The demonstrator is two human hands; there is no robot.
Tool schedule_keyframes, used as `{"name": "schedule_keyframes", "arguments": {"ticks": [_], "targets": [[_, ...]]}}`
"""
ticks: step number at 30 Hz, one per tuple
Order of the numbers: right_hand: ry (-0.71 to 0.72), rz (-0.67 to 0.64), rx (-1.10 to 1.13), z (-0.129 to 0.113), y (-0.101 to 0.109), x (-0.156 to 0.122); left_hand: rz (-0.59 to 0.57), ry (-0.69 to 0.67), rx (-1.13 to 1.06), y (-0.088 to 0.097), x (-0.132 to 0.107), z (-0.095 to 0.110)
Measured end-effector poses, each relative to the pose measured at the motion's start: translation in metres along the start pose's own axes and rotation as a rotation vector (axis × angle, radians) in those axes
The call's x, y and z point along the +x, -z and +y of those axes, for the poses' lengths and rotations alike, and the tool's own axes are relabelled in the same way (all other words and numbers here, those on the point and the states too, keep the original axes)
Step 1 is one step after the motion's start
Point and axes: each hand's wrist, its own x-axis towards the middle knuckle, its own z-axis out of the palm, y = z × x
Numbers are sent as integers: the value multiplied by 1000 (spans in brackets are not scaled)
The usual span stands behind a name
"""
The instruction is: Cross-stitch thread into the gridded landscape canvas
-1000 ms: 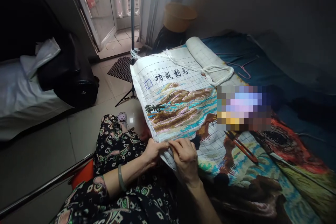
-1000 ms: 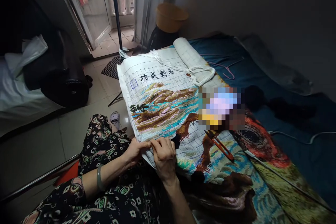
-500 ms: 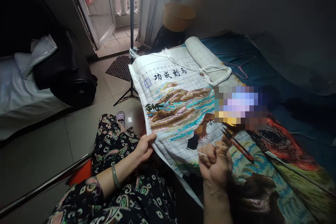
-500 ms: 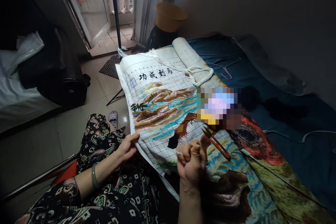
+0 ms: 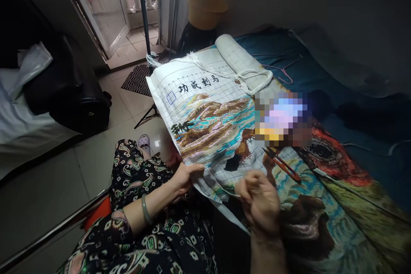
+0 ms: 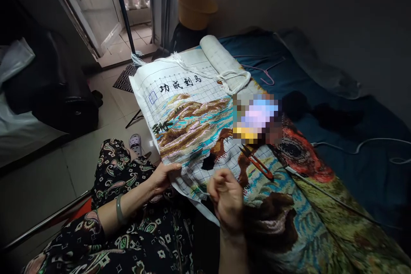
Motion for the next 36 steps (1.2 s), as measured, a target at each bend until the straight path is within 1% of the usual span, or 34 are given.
{"name": "schedule_keyframes", "arguments": {"ticks": [2,4,6,8,13,23,25,30,33,36], "targets": [[-91,-19,-247,9,-4,1,41,-1,8,-3,-2,2],[-113,-52,-459,17,-9,2,69,-3,4,-5,-4,3],[-58,-77,-612,22,-12,3,83,-2,-8,-5,-5,4],[9,-97,-705,23,-15,3,90,6,-13,-4,-6,3],[88,-126,-784,21,-17,3,78,13,-8,-2,-6,2],[177,-164,-853,20,-19,5,107,22,-36,-5,-9,5],[187,-159,-866,19,-19,5,97,14,-29,-6,-9,6],[270,-118,-954,22,-24,3,54,-20,2,-6,-10,6],[262,-100,-991,25,-26,1,60,-16,-3,-7,-10,6],[233,-113,-962,26,-26,-1,96,8,-9,-7,-10,6]]}}
